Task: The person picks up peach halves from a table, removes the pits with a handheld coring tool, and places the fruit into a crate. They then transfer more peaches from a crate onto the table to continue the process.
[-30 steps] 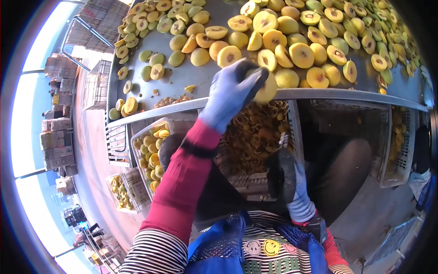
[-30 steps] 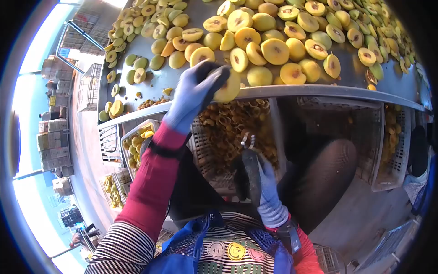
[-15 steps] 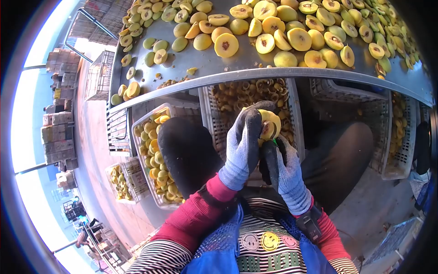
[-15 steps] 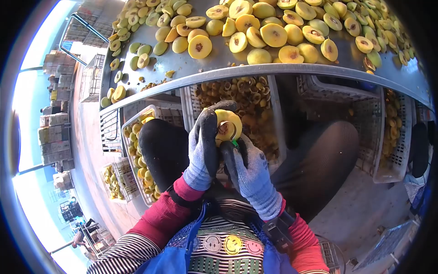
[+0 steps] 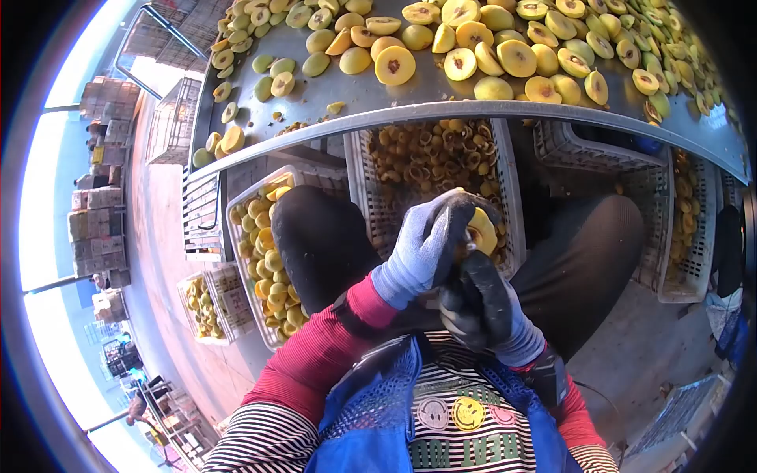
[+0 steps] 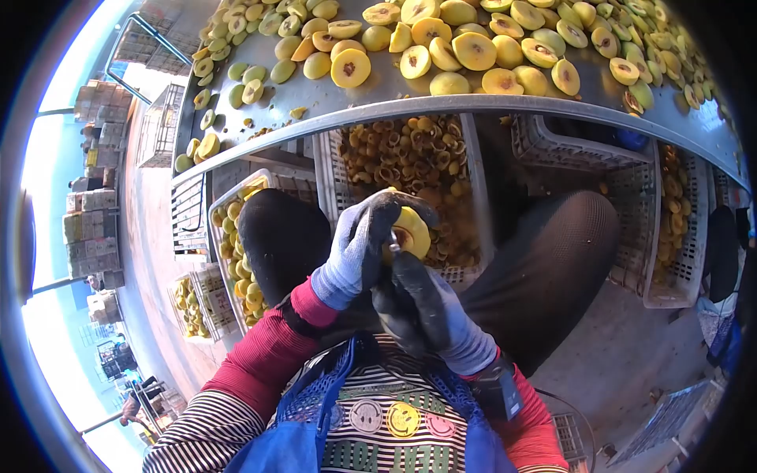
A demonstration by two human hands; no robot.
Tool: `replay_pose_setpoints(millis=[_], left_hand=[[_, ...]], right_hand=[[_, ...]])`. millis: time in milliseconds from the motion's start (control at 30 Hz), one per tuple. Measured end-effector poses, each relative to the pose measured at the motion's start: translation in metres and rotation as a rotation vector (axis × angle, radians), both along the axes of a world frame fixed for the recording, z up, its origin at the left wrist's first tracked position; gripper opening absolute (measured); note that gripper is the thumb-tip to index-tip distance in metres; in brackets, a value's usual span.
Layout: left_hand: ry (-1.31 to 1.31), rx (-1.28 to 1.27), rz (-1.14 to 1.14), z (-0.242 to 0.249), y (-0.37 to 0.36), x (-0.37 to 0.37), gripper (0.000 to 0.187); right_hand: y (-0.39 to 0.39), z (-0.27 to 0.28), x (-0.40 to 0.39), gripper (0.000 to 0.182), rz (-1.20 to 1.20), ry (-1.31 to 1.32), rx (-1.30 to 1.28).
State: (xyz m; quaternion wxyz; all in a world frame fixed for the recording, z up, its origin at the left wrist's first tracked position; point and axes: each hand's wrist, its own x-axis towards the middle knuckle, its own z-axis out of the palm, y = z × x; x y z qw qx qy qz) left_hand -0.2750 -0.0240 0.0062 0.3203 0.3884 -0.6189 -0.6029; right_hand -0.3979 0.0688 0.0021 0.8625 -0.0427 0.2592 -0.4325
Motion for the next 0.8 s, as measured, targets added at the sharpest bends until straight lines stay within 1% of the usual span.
replay_pose_setpoints(millis=[33, 67, 100, 133, 167, 200, 233, 300, 333, 367, 400, 433, 467, 500, 533, 567, 600, 633, 667, 700, 733, 767, 800], left_hand=[[-0.001, -0.003, 0.006, 0.001, 0.003, 0.002, 0.034], [-0.005, -0.059, -0.03, 0.0, 0.005, 0.002, 0.037], [-0.008, -0.113, -0.067, -0.001, 0.007, 0.002, 0.041], [0.237, 0.546, -0.032, -0.007, 0.003, 0.002, 0.042], [0.182, 0.555, 0.06, -0.014, 0.008, 0.002, 0.042], [0.037, 0.372, 0.119, -0.017, 0.009, 0.01, 0.041], [-0.108, 0.192, 0.172, -0.017, 0.009, 0.023, 0.04], [0.114, 0.128, 0.626, -0.016, 0.015, 0.072, 0.036], [-0.282, -0.263, 0.63, 0.019, 0.012, 0.093, 0.038], [-0.39, -0.38, 0.815, 0.001, 0.003, 0.152, 0.038], [-0.427, -0.273, 0.766, 0.037, -0.011, 0.167, 0.038], [-0.931, -0.367, 0.739, 0.025, -0.018, 0.224, 0.039], [-1.424, -0.176, 0.519, 0.044, -0.027, 0.231, 0.038], [-1.72, -0.279, 0.393, 0.049, -0.033, 0.23, 0.031], [-1.47, -0.355, 0.469, 0.049, -0.042, 0.224, 0.028], [-1.215, -0.425, 0.538, 0.054, -0.059, 0.199, 0.026], [-1.127, -0.548, 0.549, 0.057, -0.077, 0.166, 0.023], [-0.907, -0.637, 0.543, 0.054, -0.098, 0.138, 0.025], [-0.896, -0.656, 0.496, 0.045, -0.123, 0.112, 0.028], [-0.917, -0.506, 0.418, 0.049, -0.145, 0.079, 0.036], [-1.043, -0.415, 0.359, 0.043, -0.172, 0.051, 0.043], [-1.124, -0.445, 0.278, 0.032, -0.195, 0.028, 0.059], [-1.152, -0.499, 0.195, 0.008, -0.215, 0.015, 0.06]], right_hand=[[0.001, -0.003, 0.001, 0.049, 0.057, -0.384, 0.076], [0.0, -0.004, 0.005, 0.055, 0.077, -0.621, 0.16], [0.001, -0.008, 0.009, 0.055, 0.083, -0.621, 0.16], [0.001, -0.013, 0.013, 0.054, 0.092, -0.819, 0.07], [0.0, -0.016, 0.016, 0.054, 0.102, -1.016, -0.023], [-0.003, -0.015, 0.018, 0.052, 0.109, -1.056, -0.071], [-0.002, -0.016, 0.018, 0.052, 0.108, -1.059, -0.068], [-0.005, -0.019, 0.011, 0.05, 0.013, -0.949, 0.115], [-0.006, -0.024, 0.008, 0.049, 0.01, -0.879, 0.127], [-0.006, -0.028, 0.007, 0.049, 0.014, -0.876, 0.106], [-0.006, -0.032, 0.007, 0.049, 0.016, -0.798, 0.104], [-0.006, -0.033, 0.007, 0.049, 0.015, -0.724, 0.11], [-0.009, -0.032, 0.007, 0.05, 0.035, -0.721, 0.1], [-0.013, -0.034, 0.008, 0.05, 0.038, -0.722, 0.092], [-0.016, -0.036, 0.01, 0.051, 0.056, -0.654, 0.11], [-0.021, -0.038, 0.012, 0.051, 0.075, -0.584, 0.126], [-0.026, -0.036, 0.014, 0.051, 0.094, -0.526, 0.178], [-0.028, -0.034, 0.014, 0.051, 0.103, -0.525, 0.184], [-0.029, -0.033, 0.015, 0.051, 0.114, -0.445, 0.211], [-0.031, -0.032, 0.016, 0.051, 0.121, -0.364, 0.237], [-0.032, -0.032, 0.017, 0.05, 0.122, -0.234, 0.187], [-0.035, -0.032, 0.017, 0.05, 0.122, -0.232, 0.196], [-0.038, -0.032, 0.018, 0.05, 0.109, -0.175, 0.188]])
